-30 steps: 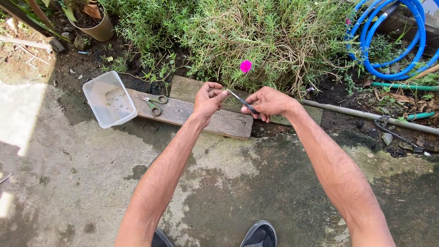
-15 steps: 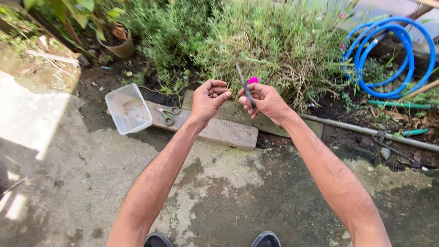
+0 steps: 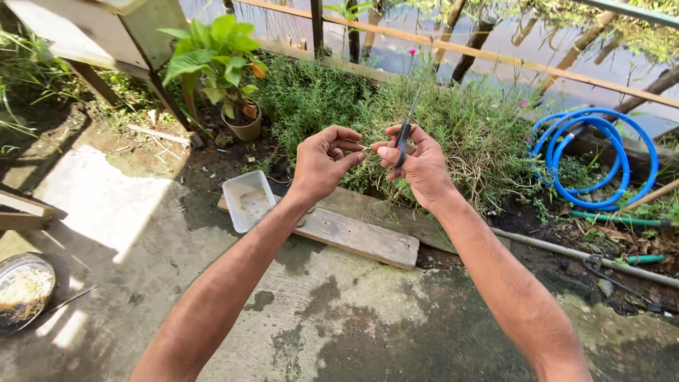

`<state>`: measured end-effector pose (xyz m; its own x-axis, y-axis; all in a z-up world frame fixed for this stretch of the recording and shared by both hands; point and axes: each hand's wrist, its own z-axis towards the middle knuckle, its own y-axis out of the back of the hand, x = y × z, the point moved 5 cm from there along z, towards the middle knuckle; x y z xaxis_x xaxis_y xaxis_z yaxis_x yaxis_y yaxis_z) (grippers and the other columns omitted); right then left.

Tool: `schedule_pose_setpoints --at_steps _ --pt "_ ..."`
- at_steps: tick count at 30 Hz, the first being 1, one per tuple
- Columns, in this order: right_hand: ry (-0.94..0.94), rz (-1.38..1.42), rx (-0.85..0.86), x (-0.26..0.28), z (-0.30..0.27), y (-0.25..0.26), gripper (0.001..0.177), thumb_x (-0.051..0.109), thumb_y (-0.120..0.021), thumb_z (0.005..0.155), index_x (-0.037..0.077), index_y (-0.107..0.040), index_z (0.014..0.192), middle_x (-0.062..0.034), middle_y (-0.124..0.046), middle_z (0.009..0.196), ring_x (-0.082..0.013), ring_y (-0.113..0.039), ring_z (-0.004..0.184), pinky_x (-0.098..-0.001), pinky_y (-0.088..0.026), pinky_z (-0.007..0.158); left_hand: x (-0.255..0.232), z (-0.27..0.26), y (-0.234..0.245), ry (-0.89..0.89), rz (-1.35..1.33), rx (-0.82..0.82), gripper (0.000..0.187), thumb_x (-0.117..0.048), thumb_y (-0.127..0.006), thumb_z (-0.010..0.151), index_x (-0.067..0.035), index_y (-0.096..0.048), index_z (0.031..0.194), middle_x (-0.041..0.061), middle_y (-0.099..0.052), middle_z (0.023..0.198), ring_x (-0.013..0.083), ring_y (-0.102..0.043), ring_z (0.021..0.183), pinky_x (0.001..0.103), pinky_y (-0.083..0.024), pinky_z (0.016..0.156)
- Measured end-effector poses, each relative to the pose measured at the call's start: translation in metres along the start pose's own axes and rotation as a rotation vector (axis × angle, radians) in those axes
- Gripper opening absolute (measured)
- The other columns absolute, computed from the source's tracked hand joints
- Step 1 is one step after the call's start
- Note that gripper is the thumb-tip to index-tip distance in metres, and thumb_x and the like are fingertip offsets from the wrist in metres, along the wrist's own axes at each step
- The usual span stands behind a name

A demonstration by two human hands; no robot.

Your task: Pruning and grooming plants in an outdoor garden using scissors.

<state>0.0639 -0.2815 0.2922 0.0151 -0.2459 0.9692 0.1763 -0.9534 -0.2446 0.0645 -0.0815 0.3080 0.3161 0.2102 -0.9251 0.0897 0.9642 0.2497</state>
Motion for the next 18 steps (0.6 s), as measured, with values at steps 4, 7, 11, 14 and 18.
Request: schedule_pose_setpoints --at_steps 4,7,11,14,18 --pt "0.045 -0.036 0.051 0.010 -0.002 -0.023 0.044 0.016 -0.083 0.086 0.006 -0.061 0.122 -0.0088 -0.073 0.098 -0.0119 -0.069 0.076 -0.0261 -0.056 0.056 -0.018 -0.007 0.032 -0.056 0.073 -0.012 0.030 -0.009 -0.085 0.083 -0.006 -0.073 0.110 -0.001 -0.080 0.093 -0.0019 -0.054 0.065 0.019 -0.050 0.060" --pt "0.060 -0.105 0.133 0.016 -0.001 -0.050 0.044 0.023 -0.083 0.087 0.004 -0.063 0.121 -0.0067 -0.071 0.091 -0.0126 -0.069 0.074 -0.0271 -0.058 0.057 -0.020 -0.007 0.056 -0.043 0.049 -0.018 0.028 -0.008 -0.084 0.084 -0.006 -0.075 0.111 0.000 -0.081 0.094 0.0007 -0.054 0.066 0.020 -0.051 0.060" --pt "-0.017 -0.142 0.227 -0.003 0.004 -0.087 0.044 0.030 -0.081 0.087 0.007 -0.063 0.119 0.0003 -0.069 0.089 -0.0087 -0.067 0.076 -0.0261 -0.059 0.063 -0.007 -0.009 0.090 -0.015 0.072 -0.087 0.026 -0.011 -0.082 0.086 -0.008 -0.079 0.111 0.002 -0.082 0.095 0.0017 -0.071 0.079 0.021 -0.059 0.071" --pt "-0.090 -0.176 0.288 -0.030 0.013 -0.114 0.045 0.030 -0.083 0.084 0.008 -0.064 0.117 0.0029 -0.066 0.087 -0.0069 -0.064 0.076 -0.0258 -0.057 0.064 0.012 -0.018 0.117 0.056 0.081 -0.146 0.021 -0.014 -0.082 0.087 -0.008 -0.081 0.107 0.002 -0.082 0.094 0.0025 -0.072 0.081 0.022 -0.059 0.073" --pt "-0.157 -0.231 0.388 -0.069 0.028 -0.145 0.045 0.030 -0.085 0.083 0.007 -0.065 0.116 0.0027 -0.064 0.083 -0.0065 -0.060 0.073 -0.0260 -0.055 0.061 0.053 -0.027 0.149 0.176 0.000 -0.227 0.016 -0.016 -0.080 0.089 -0.006 -0.080 0.102 -0.001 -0.078 0.086 0.0022 -0.065 0.073 0.022 -0.054 0.066"
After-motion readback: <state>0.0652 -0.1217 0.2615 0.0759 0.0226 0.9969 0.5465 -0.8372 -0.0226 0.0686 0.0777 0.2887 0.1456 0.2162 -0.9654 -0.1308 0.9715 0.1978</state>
